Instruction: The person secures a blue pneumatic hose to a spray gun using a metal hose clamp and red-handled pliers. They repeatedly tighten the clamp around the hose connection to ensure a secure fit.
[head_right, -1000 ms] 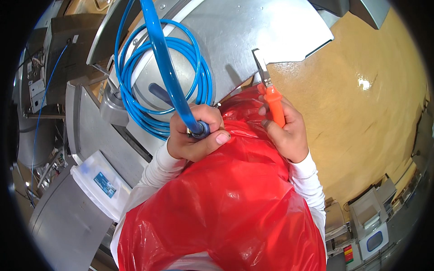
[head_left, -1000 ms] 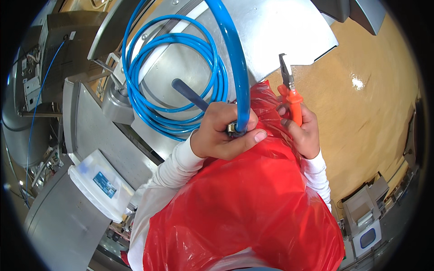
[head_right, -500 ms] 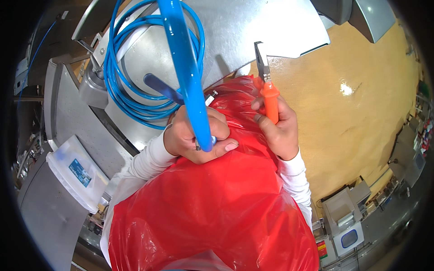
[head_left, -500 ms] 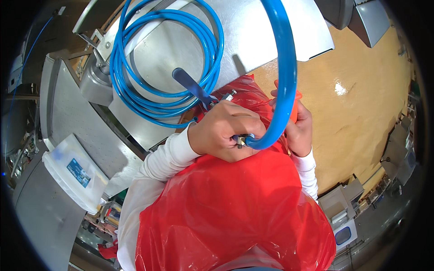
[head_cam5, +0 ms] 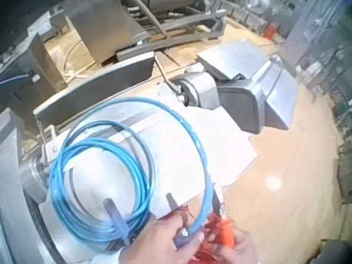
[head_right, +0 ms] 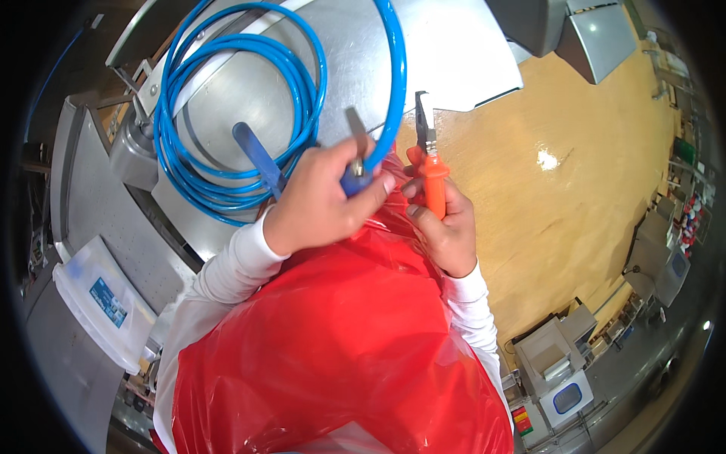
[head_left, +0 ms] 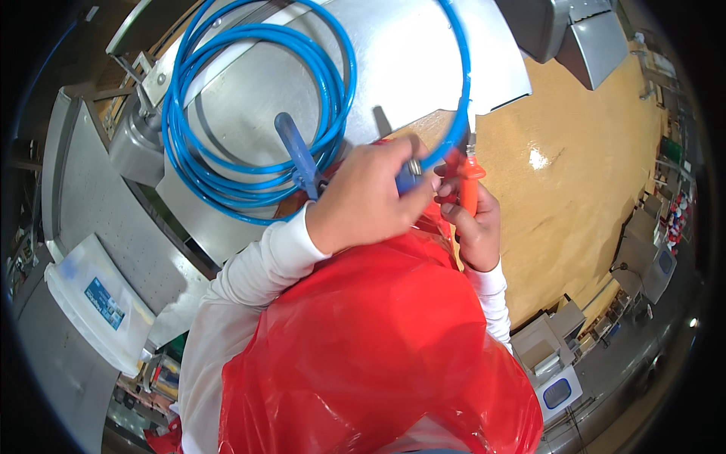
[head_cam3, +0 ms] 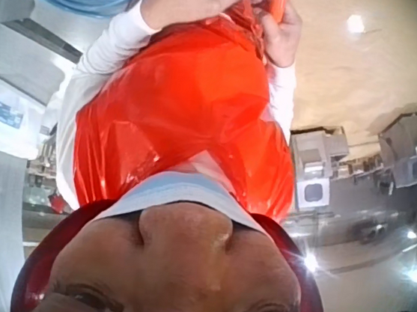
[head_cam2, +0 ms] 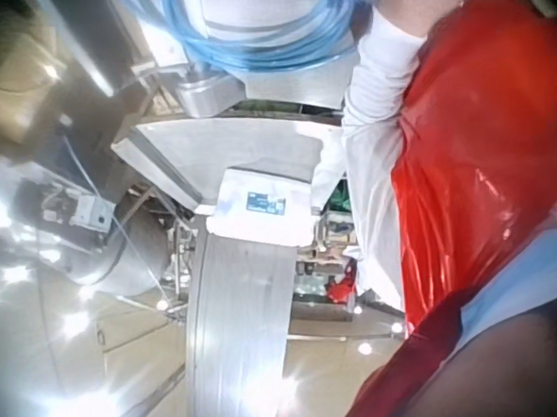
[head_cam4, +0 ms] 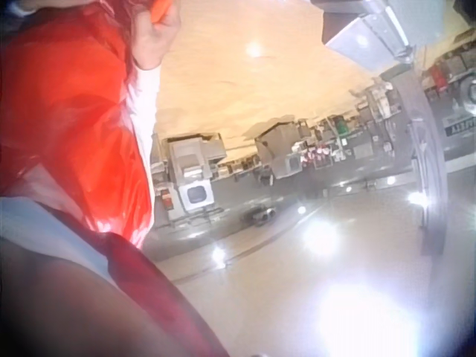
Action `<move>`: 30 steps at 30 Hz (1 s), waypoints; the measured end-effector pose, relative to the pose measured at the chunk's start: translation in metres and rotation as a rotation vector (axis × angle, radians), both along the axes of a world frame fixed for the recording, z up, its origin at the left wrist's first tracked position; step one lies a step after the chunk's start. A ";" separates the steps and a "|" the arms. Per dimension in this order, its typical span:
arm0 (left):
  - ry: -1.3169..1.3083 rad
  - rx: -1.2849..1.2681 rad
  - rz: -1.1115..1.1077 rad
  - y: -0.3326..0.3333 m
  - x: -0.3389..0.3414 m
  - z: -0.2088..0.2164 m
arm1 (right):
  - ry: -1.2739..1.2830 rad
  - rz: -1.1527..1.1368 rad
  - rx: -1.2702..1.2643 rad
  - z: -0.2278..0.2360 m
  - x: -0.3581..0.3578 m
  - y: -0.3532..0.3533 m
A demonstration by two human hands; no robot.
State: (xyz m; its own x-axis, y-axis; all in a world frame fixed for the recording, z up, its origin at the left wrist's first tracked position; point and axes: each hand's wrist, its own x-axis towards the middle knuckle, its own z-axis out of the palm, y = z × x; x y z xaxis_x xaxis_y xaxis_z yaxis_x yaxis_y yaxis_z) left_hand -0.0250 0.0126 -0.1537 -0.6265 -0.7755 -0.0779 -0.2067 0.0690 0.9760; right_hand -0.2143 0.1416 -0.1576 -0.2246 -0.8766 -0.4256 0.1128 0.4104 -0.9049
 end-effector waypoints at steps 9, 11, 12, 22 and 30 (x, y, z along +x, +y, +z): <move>0.187 0.741 -0.165 -0.061 -0.025 -0.073 | 0.200 0.009 0.082 -0.003 -0.023 0.005; 0.198 0.718 -0.220 -0.063 -0.032 -0.088 | 0.306 0.059 0.081 0.000 -0.029 0.007; 0.191 0.681 -0.227 -0.062 -0.034 -0.091 | 0.368 0.092 0.076 0.003 -0.032 0.008; 0.166 0.659 -0.187 -0.046 -0.058 -0.099 | 0.802 0.306 0.020 0.008 -0.057 0.008; 0.239 0.845 -0.236 -0.074 -0.034 -0.056 | 0.520 0.196 0.060 0.017 -0.058 -0.003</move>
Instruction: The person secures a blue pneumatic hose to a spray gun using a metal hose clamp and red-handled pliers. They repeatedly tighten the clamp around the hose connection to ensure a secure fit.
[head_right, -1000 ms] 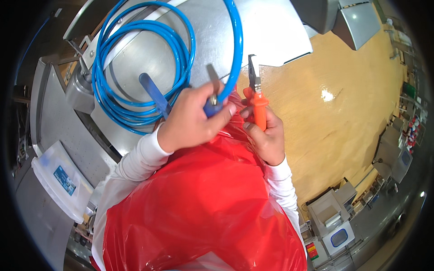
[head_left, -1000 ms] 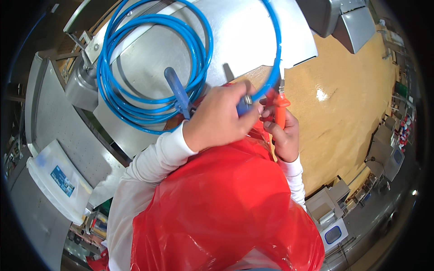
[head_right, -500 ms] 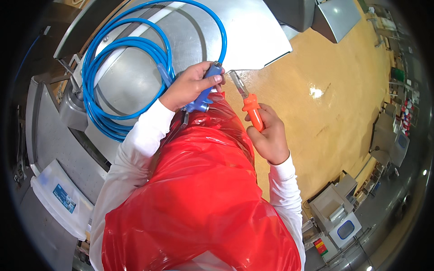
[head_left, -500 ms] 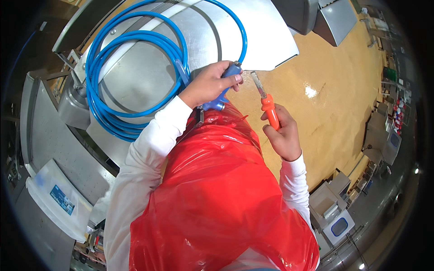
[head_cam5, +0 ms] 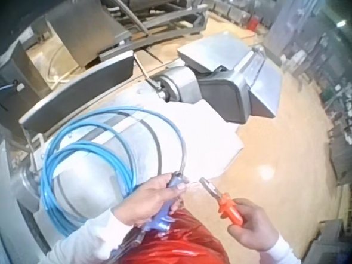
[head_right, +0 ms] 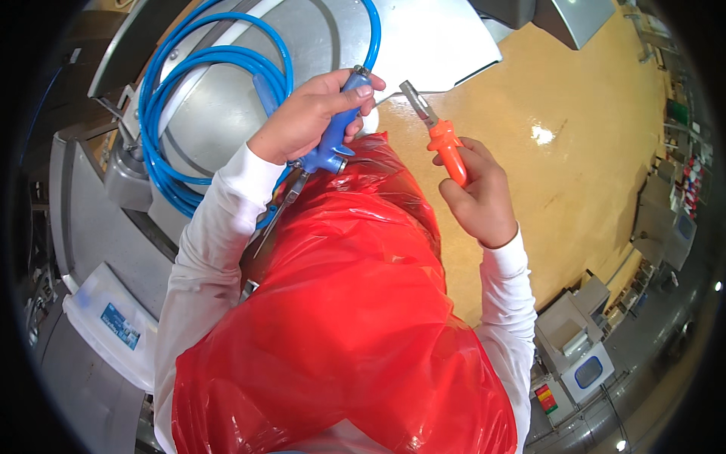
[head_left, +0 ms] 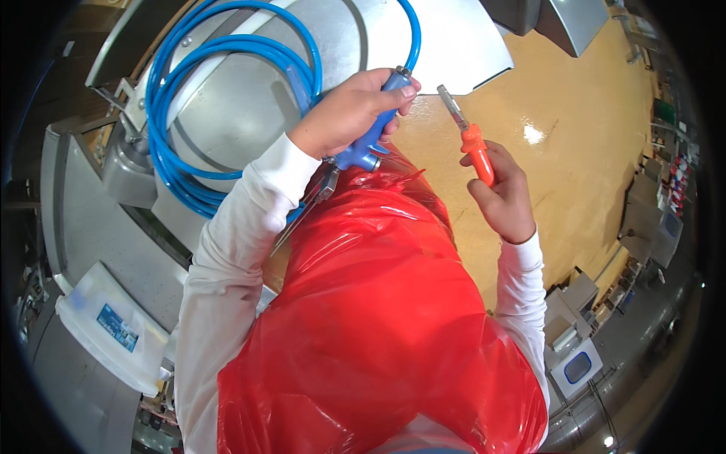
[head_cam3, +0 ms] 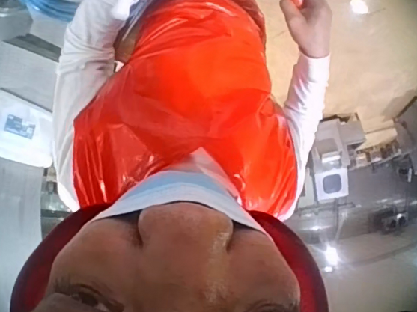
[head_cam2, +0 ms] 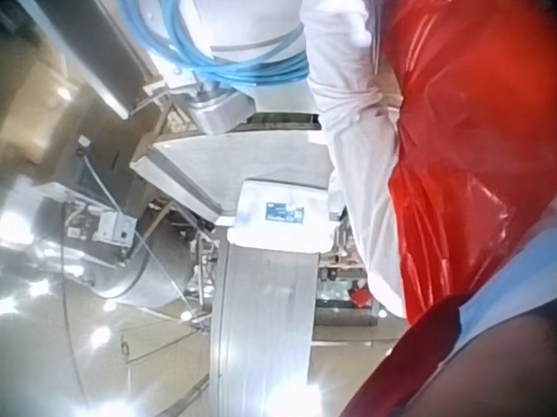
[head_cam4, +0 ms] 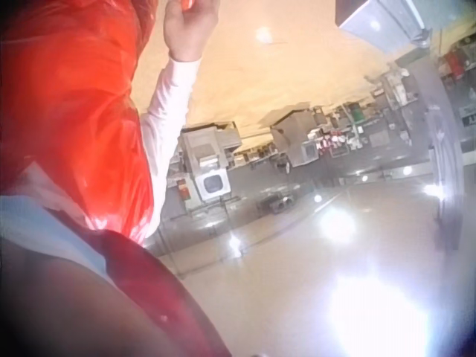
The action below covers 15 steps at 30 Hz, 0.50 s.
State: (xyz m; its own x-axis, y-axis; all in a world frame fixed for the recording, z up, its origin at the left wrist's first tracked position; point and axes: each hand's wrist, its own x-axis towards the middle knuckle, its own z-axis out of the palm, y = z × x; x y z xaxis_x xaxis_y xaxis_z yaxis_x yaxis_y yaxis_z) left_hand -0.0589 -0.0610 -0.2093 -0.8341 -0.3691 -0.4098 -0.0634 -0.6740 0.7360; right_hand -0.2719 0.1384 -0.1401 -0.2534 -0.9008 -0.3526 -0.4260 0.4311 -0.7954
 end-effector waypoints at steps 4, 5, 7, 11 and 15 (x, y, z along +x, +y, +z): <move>-0.037 0.088 -0.033 -0.007 0.009 0.015 | -0.153 -0.012 -0.015 -0.005 0.006 -0.002; -0.063 0.077 -0.044 -0.008 0.007 0.015 | -0.140 0.011 -0.022 -0.007 0.004 -0.002; -0.113 0.055 -0.068 -0.007 0.008 0.012 | -0.109 0.043 -0.026 -0.008 0.002 -0.001; -0.001 0.115 -0.013 0.009 0.004 -0.001 | 0.014 0.056 -0.013 0.001 0.007 0.005; 0.045 0.192 0.033 0.023 0.002 -0.014 | 0.400 0.210 -0.063 0.019 0.006 0.005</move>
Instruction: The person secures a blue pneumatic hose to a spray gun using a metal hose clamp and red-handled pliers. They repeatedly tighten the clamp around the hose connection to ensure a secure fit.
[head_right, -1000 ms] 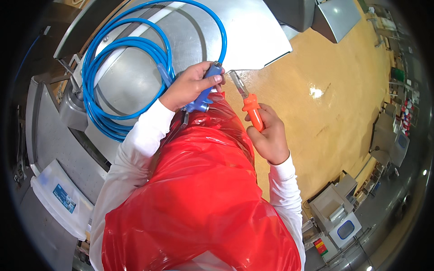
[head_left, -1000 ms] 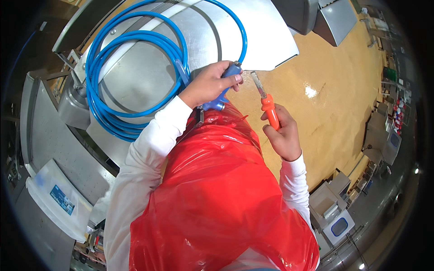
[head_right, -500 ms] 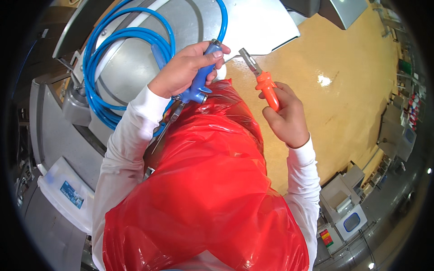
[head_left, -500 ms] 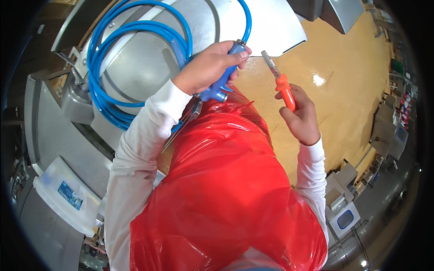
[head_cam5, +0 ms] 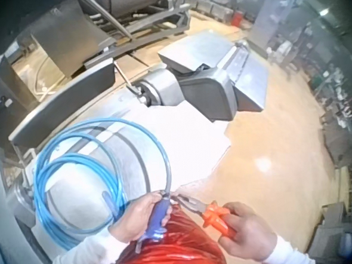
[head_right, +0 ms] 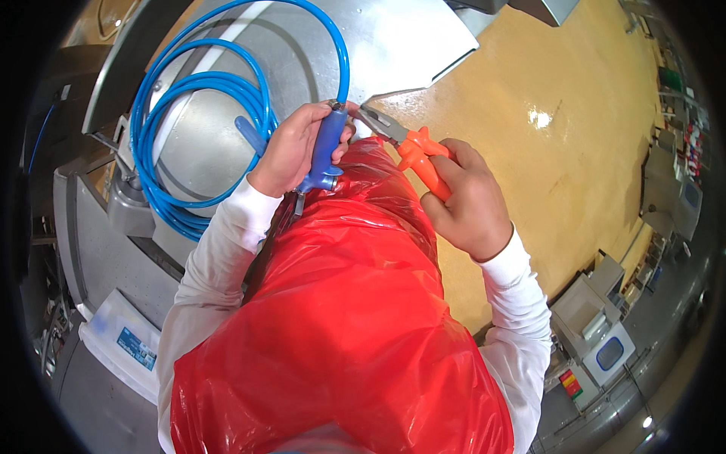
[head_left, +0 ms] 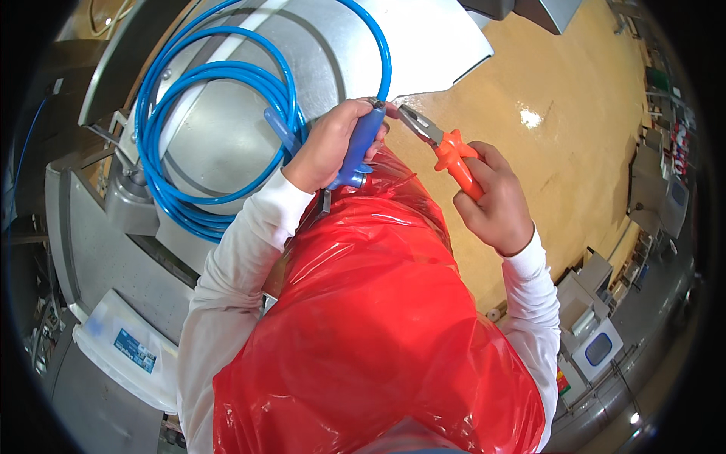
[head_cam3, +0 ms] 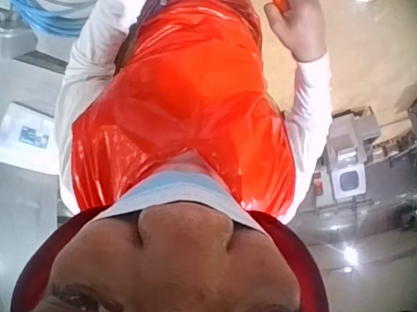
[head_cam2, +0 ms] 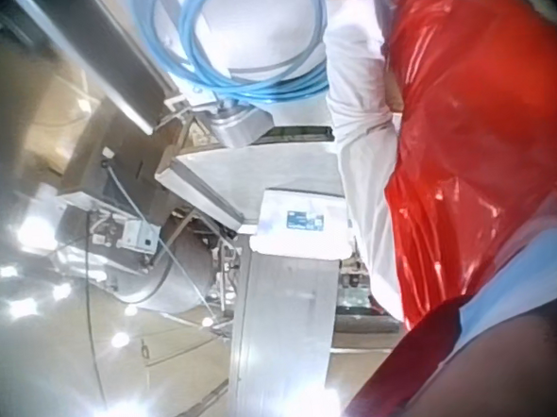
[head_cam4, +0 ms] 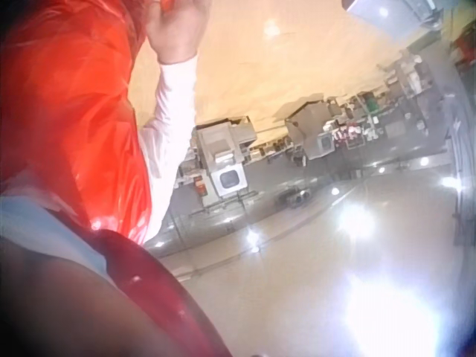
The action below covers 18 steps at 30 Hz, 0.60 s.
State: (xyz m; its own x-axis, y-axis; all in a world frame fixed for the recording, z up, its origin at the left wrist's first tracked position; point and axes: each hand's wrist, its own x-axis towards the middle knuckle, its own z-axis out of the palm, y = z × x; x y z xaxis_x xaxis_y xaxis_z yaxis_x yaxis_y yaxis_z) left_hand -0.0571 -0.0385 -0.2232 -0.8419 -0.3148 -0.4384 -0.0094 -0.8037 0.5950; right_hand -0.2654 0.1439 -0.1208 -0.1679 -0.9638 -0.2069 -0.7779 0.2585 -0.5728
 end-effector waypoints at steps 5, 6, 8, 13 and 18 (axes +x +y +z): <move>-0.008 0.006 -0.054 0.013 0.000 -0.016 | 0.221 0.094 0.015 0.018 0.012 0.003; -0.037 -0.020 -0.081 0.014 0.000 -0.018 | 0.267 0.106 0.020 0.020 0.017 0.003; -0.007 0.009 -0.089 0.016 0.000 -0.016 | 0.337 0.084 0.040 0.022 0.030 0.005; -0.056 -0.167 -0.064 0.025 0.005 -0.004 | 0.456 0.048 0.078 0.026 0.045 0.017; -0.148 -0.529 0.072 0.047 -0.001 -0.010 | 0.590 0.080 0.125 0.039 0.054 0.016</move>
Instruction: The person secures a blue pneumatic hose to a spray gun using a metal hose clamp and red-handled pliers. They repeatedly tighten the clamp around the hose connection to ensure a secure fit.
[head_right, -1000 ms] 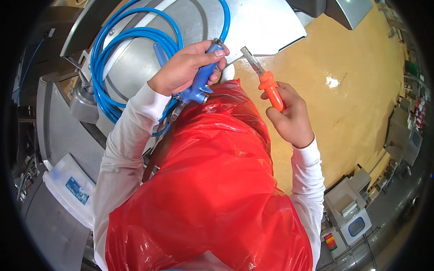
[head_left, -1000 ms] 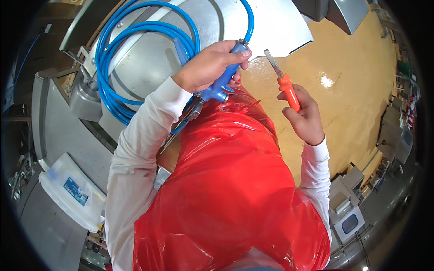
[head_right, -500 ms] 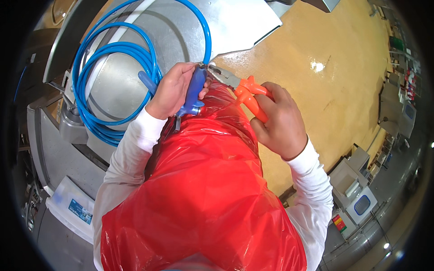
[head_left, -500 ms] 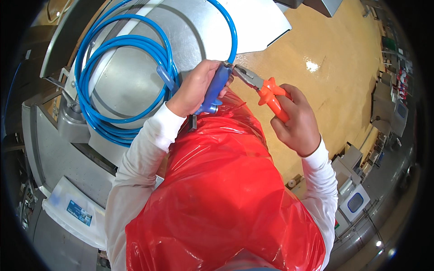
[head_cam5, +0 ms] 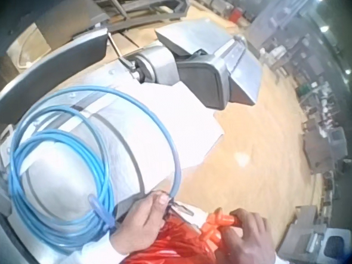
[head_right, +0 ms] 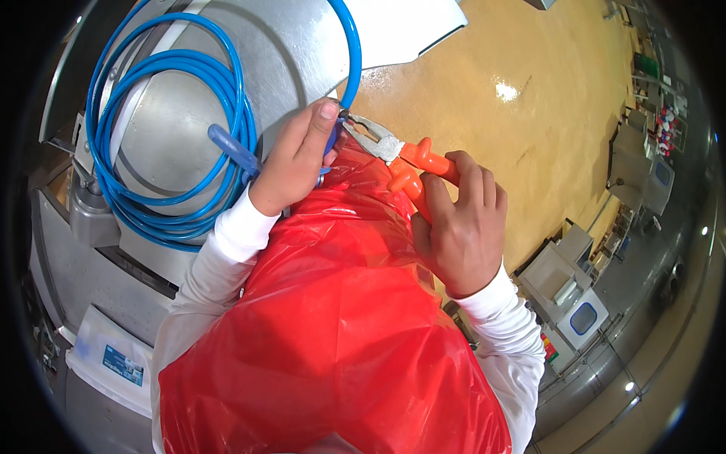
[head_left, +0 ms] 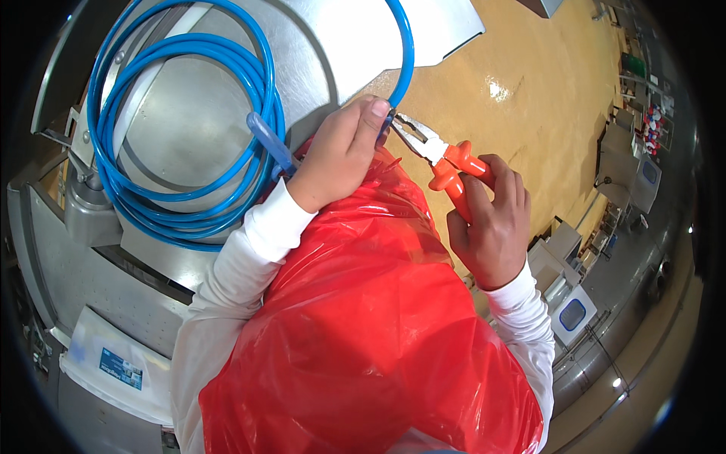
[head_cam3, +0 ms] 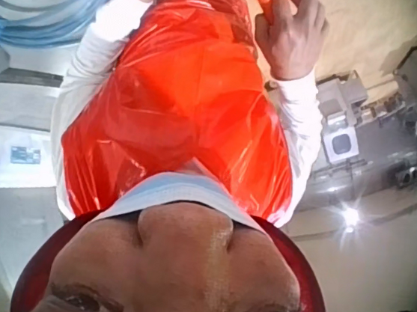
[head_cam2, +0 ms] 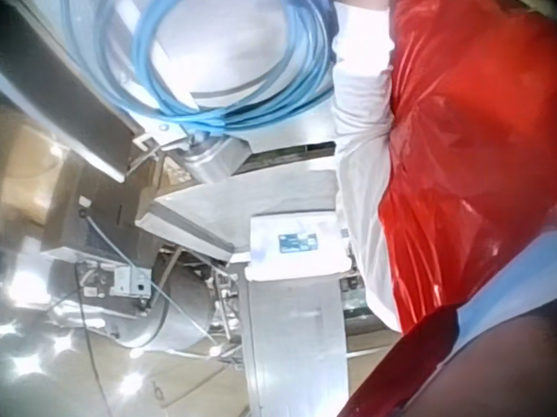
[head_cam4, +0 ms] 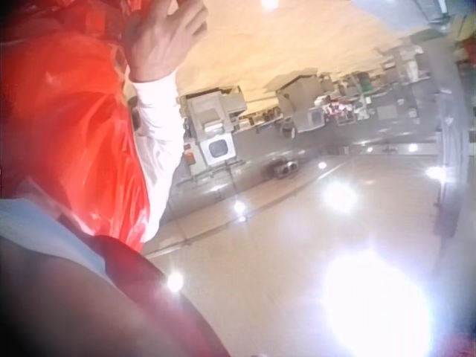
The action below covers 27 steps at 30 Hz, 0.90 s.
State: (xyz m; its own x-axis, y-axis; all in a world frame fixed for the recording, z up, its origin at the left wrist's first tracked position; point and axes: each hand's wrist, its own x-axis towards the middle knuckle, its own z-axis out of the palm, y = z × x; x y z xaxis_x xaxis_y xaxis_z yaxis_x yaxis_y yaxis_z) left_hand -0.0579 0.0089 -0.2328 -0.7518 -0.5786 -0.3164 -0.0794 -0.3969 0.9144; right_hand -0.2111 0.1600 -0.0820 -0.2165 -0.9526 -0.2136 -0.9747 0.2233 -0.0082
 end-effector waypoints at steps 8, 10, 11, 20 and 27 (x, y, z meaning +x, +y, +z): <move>-0.088 -0.285 0.119 0.006 -0.005 0.016 | 0.097 0.012 0.027 0.006 0.006 -0.003; -0.089 -0.357 0.135 0.010 -0.004 0.012 | 0.111 0.018 0.021 0.007 0.007 -0.002; -0.088 -0.352 0.138 0.010 -0.004 0.013 | 0.114 0.018 0.017 0.007 0.007 -0.002; -0.084 -0.368 0.154 0.010 -0.004 0.014 | 0.169 0.047 -0.017 0.005 0.007 -0.005; -0.113 -0.386 0.158 0.012 -0.006 0.016 | 0.066 0.047 0.088 0.008 -0.001 -0.008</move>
State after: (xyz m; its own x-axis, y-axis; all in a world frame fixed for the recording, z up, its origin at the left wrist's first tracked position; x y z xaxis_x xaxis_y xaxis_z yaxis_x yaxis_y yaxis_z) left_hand -0.0637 0.0209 -0.2168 -0.6177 -0.7757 -0.1295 -0.1529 -0.0431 0.9873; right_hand -0.2118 0.1518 -0.0736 -0.1886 -0.9401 -0.2840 -0.9818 0.1747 0.0738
